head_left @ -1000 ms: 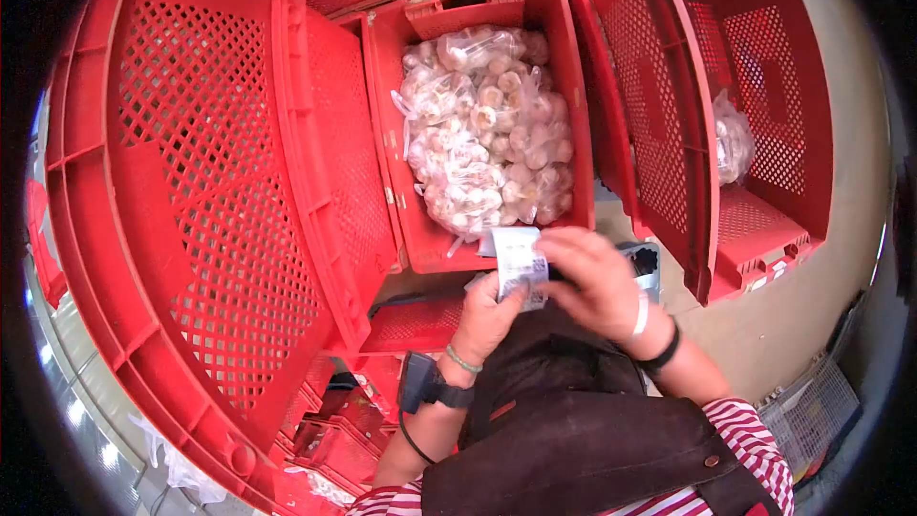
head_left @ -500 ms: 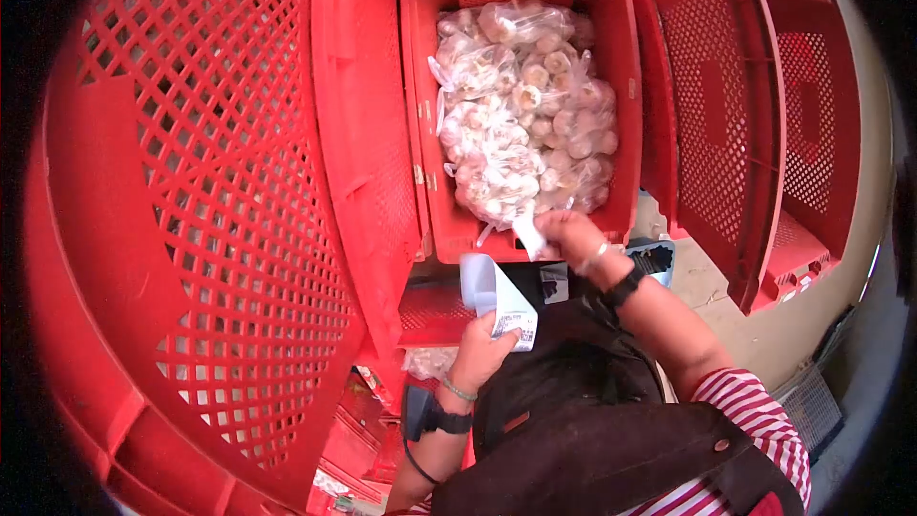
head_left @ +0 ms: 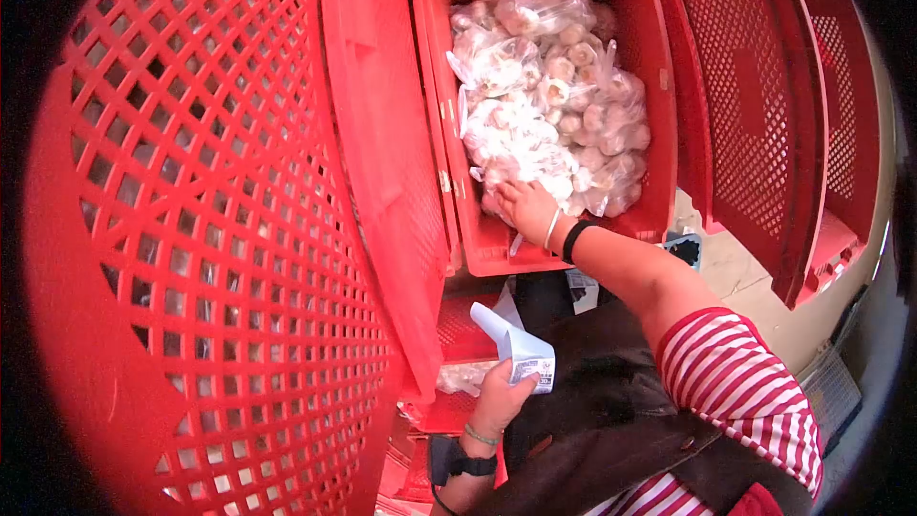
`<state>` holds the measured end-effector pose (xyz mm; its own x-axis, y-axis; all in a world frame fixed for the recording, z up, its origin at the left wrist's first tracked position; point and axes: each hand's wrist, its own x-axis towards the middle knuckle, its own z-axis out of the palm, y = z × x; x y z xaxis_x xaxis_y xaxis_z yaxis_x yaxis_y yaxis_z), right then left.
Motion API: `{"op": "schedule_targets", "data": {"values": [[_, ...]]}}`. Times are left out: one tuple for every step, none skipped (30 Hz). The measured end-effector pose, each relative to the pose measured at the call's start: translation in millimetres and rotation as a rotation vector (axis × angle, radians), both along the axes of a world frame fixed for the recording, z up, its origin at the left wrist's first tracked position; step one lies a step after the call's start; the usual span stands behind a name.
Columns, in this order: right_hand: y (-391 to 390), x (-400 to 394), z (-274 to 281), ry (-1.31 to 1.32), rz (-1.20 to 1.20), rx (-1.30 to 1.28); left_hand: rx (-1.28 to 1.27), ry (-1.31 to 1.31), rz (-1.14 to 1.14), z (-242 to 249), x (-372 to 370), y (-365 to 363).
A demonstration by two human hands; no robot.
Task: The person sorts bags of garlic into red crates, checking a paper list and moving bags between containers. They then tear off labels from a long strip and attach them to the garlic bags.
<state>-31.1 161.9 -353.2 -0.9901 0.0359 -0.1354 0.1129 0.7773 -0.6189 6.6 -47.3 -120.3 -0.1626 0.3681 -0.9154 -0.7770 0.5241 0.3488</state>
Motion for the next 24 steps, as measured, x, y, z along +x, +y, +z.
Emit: {"op": "schedule_targets", "data": {"values": [[-3.2,4.7,1.9,0.008,0.139,0.289,-0.019,0.001,-0.008,-0.3,-2.3,-2.1],[-6.5,8.5,3.5,-0.031,0.150,0.312,-0.035,0.008,-0.016,2.8,-5.6,-2.1],[-6.0,7.6,2.4,-0.028,0.146,0.315,-0.032,0.012,-0.019,3.6,-6.6,-3.0],[-3.2,2.9,9.4,-0.071,0.166,0.325,-0.042,0.019,-0.008,4.9,-5.9,-4.3],[-1.4,-2.0,13.0,-0.112,0.186,0.336,-0.050,0.029,0.005,6.1,-5.7,-4.0],[-3.2,-8.9,11.3,-0.105,0.188,0.339,-0.048,0.035,0.008,9.1,-5.7,-3.1],[-7.4,-17.0,8.4,-0.189,0.118,0.301,-0.072,0.055,-0.064,15.4,-6.1,-1.2],[-9.8,-20.9,5.4,-0.272,0.050,0.260,-0.099,0.073,-0.136,19.9,-3.6,0.1],[-10.1,-20.8,2.6,-0.267,0.056,0.255,-0.105,0.077,-0.131,22.3,5.0,-1.6],[-8.7,-22.3,2.7,-0.235,0.068,0.281,-0.065,0.077,-0.148,24.9,17.0,-4.3],[-5.5,-22.9,4.3,-0.201,0.076,0.312,-0.021,0.081,-0.168,27.9,28.2,-4.3],[0.7,-18.6,7.7,-0.191,0.073,0.314,-0.016,0.100,-0.188,32.3,41.1,-2.0],[12.2,-13.8,23.0,-0.138,0.193,0.293,0.022,0.026,-0.212,36.9,49.3,3.2],[22.4,-6.6,33.9,-0.085,0.313,0.273,0.046,-0.012,-0.202,37.5,66.2,2.4],[30.2,4.7,32.3,-0.076,0.311,0.280,0.072,-0.048,-0.190,37.8,81.0,2.3],[39.5,18.2,27.8,-0.062,0.156,0.071,0.105,-0.171,-0.164,42.7,85.7,8.9],[51.3,28.3,36.7,-0.048,0.005,-0.141,0.111,-0.159,-0.161,44.3,91.7,11.1],[70.1,44.8,47.3,-0.069,-0.127,-0.232,0.144,-0.221,-0.227,44.0,99.4,11.1],[94.4,58.6,82.0,-0.094,-0.259,-0.323,0.178,-0.288,-0.290,44.1,107.0,13.1],[114.1,71.8,118.0,-0.006,-0.438,-0.442,0.193,-0.296,-0.344,45.5,108.8,17.2],[133.7,85.8,159.2,0.082,-0.616,-0.560,0.224,-0.249,-0.401,50.9,104.0,28.1],[156.1,102.5,209.2,0.060,-0.684,-0.727,0.316,-0.229,-0.325,35.5,122.1,19.6],[172.5,119.4,258.7,0.100,-0.764,-0.757,0.406,-0.208,-0.250,20.1,139.5,10.8],[185.8,138.6,305.0,0.157,-0.869,-0.673,0.290,-0.202,-0.418,33.2,127.4,27.9]]}}
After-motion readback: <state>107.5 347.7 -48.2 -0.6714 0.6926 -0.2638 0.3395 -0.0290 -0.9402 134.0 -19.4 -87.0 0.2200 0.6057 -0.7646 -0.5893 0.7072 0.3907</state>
